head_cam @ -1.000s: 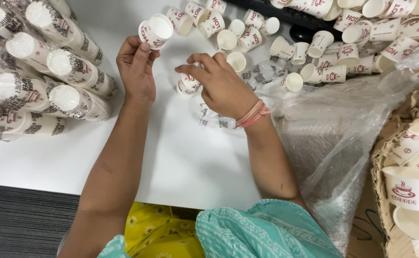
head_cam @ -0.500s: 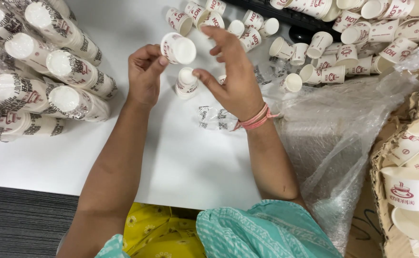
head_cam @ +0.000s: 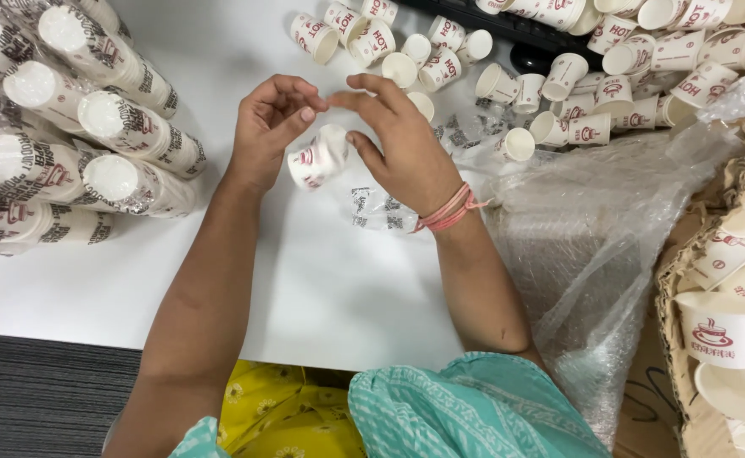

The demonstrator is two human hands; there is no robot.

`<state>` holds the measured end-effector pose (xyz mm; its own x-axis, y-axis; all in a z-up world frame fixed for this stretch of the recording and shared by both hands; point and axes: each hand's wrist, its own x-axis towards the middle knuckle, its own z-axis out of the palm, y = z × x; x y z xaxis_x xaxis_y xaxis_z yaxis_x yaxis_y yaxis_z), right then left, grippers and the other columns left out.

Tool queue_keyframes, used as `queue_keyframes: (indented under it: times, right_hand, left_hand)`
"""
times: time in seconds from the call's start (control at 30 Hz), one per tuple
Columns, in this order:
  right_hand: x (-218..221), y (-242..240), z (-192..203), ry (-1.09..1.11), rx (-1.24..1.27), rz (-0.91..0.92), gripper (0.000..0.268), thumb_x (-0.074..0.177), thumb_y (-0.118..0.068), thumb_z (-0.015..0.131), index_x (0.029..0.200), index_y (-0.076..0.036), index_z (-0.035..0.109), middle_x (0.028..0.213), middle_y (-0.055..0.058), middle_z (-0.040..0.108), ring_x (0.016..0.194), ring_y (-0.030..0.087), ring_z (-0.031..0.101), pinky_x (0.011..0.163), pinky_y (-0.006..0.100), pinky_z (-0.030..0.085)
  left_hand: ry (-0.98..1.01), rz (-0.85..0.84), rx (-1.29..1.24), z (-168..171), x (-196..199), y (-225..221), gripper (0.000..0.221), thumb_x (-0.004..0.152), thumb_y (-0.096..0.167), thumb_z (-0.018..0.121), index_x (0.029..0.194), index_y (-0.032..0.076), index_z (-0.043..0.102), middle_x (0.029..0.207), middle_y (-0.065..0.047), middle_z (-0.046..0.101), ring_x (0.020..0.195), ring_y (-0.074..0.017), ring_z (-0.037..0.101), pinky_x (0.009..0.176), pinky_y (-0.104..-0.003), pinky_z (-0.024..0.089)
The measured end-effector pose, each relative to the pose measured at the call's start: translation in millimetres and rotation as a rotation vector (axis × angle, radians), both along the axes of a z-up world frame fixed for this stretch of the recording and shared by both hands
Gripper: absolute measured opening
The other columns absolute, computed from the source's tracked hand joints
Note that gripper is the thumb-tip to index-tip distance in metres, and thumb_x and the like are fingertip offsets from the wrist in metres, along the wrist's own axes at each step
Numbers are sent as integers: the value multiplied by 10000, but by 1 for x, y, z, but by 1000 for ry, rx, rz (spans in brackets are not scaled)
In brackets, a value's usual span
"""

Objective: Stacking and arranging small paper cups on a white table.

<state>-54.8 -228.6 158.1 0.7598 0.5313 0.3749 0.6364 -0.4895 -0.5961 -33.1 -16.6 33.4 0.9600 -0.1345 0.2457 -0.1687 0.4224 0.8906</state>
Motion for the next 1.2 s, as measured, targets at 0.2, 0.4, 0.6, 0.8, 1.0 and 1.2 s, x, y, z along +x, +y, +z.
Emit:
queue_keyframes:
  times: [0.2, 0.4, 0.6, 0.8, 1.0, 1.2]
  right_hand:
    - [-9, 5, 15, 64, -218, 12, 416, 936, -53, 701, 1339, -132, 638, 1357, 92, 582, 1153, 314, 660, 918, 410, 566]
    - [-46, 15, 25, 72, -325, 128, 417, 876, -127, 765, 1271, -179, 642, 1239, 80, 614, 1053, 304, 678, 861, 409, 576]
    - [-82, 53, -29, 231, -704, 322, 464, 826, 13, 709, 1251, -142, 607, 1223, 144, 578, 1018, 347, 675, 762, 434, 597]
    - [-48, 32, 27, 135, -70, 319, 288, 922, -70, 704, 1180, -86, 578, 1271, 141, 604, 1086, 324, 683, 870, 393, 593]
    - [-10, 28, -15, 84, -76, 17, 379, 981, -102, 761, 1197, -49, 454, 1314, 148, 608, 1201, 319, 651, 1059, 463, 485]
    - [9, -13, -12, 103, -51, 157, 362, 931, -38, 729, 1146, -34, 438, 1419, 211, 559, 1330, 403, 568, 1074, 455, 519]
  left_hand:
    - [82, 15, -2, 4, 0, -5, 168, 1003, 49, 693, 1165, 76, 659, 1089, 2, 682, 1068, -97, 632, 1001, -275, 526]
    - [110, 70, 10, -3, 4, -1, 195, 1016, 71, 696, 1207, 72, 656, 1082, -4, 669, 1036, -107, 615, 988, -284, 517]
    - [152, 23, 37, -2, 5, -2, 239, 993, 98, 688, 1229, 91, 652, 1102, -3, 678, 1052, -117, 638, 986, -289, 519]
    - [245, 41, 75, 2, 5, 0, 234, 1024, 214, 632, 1229, 100, 648, 1109, 0, 680, 1045, -120, 641, 961, -305, 496]
    - [181, 5, 59, 0, 7, -2, 404, 1093, 434, 485, 1244, 92, 637, 1104, -37, 676, 1064, -156, 623, 1023, -359, 510]
    - [126, -32, 5, 1, 5, 0, 693, 1032, 683, 408, 1318, 74, 576, 1188, -72, 663, 1142, -212, 642, 1066, -397, 498]
